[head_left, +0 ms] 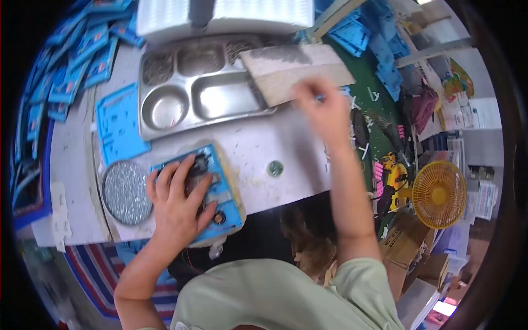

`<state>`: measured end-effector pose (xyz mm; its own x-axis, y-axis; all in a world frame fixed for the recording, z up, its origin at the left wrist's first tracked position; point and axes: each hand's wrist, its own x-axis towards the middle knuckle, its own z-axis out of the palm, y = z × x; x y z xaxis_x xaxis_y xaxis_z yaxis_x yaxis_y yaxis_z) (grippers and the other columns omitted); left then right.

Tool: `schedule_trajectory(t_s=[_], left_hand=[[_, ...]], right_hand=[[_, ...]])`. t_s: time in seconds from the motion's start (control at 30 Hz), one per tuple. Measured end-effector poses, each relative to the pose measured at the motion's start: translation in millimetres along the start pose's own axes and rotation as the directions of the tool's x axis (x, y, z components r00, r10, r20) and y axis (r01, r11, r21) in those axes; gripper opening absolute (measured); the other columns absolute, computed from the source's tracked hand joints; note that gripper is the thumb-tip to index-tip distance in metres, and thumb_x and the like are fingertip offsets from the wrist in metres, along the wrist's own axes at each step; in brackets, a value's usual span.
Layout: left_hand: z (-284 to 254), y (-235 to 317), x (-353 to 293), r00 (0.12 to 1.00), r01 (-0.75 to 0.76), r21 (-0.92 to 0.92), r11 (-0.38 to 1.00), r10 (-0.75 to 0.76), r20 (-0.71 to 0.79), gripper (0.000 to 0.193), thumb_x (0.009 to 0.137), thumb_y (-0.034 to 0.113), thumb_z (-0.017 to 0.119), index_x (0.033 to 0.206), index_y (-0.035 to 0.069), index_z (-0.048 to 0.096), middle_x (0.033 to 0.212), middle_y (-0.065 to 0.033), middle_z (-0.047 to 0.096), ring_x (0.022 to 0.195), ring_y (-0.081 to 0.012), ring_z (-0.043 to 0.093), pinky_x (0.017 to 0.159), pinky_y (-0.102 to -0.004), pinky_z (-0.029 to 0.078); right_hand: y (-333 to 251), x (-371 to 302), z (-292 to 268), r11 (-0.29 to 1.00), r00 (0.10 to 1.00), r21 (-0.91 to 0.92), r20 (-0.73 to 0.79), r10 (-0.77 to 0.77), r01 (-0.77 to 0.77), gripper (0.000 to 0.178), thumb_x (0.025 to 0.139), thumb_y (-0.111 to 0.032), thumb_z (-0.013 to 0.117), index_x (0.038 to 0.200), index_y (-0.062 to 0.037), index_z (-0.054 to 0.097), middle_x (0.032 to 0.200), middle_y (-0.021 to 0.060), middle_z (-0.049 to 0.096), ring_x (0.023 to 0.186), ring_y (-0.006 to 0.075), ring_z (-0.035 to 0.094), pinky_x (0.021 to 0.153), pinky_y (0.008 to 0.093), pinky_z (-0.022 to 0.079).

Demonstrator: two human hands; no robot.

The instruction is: Assembling and soldering components into a small blue electronic device casing.

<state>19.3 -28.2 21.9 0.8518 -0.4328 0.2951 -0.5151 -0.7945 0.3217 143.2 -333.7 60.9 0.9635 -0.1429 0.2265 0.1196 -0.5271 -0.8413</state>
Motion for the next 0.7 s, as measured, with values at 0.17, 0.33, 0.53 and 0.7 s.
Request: schedule_trajectory(t_s=[0.17,0.33,0.53,0.7], left_hand=[[1.4,1.9,5.9,0.997,-0.019,0.003,1.000,0.019,0.075,0.052,0.073,0.030,0.079,0.122,0.014,0.071,0.151,-0.0183,0.046,0.133,-0.0411,0.042,0.116,-0.0608,0.022],[-5.1,-1.1,-2.6,0.993,0.022,0.031,0.999,-0.026,0.112,0.051,0.073,0.033,0.079,0.121,0.016,0.071,0.148,-0.0195,0.047,0.132,-0.0415,0.041,0.116,-0.0618,0.023],[-4.0,-1.3,-1.4,0.992,0.033,-0.007,0.999,-0.032,0.124,0.051,0.072,0.034,0.080,0.120,0.017,0.071,0.145,-0.0184,0.048,0.128,-0.0413,0.042,0.113,-0.0621,0.027],[-3.7,1.4,1.0,0.994,0.016,-0.010,1.000,-0.015,0.108,0.051,0.072,0.034,0.080,0.120,0.016,0.071,0.146,-0.0185,0.048,0.128,-0.0419,0.043,0.112,-0.0623,0.028]], right_hand=[[128.3,211.6,-122.8,0.591,0.967,-0.788,-0.250,-0.050,-0.173,0.025,0.087,-0.021,0.067,0.105,-0.0071,0.078,0.106,0.0152,0.077,0.102,0.0333,0.073,0.090,0.0416,0.055],[241.6,314.8,-146.0,0.366,0.940,-0.866,-0.319,0.121,-0.340,0.038,0.089,-0.026,0.062,0.122,-0.0110,0.073,0.134,0.0143,0.067,0.129,0.0350,0.060,0.104,0.0542,0.046],[286.2,340.8,-169.4,0.646,0.817,-0.522,-0.480,0.318,-0.558,0.047,0.084,-0.026,0.067,0.130,-0.0148,0.071,0.141,0.0127,0.063,0.127,0.0352,0.061,0.106,0.0499,0.046],[211.3,317.3,-179.8,0.614,0.717,-0.648,-0.673,-0.184,-0.451,0.026,0.086,-0.015,0.063,0.110,-0.0118,0.075,0.123,0.0190,0.069,0.105,0.0352,0.069,0.087,0.0488,0.056]])
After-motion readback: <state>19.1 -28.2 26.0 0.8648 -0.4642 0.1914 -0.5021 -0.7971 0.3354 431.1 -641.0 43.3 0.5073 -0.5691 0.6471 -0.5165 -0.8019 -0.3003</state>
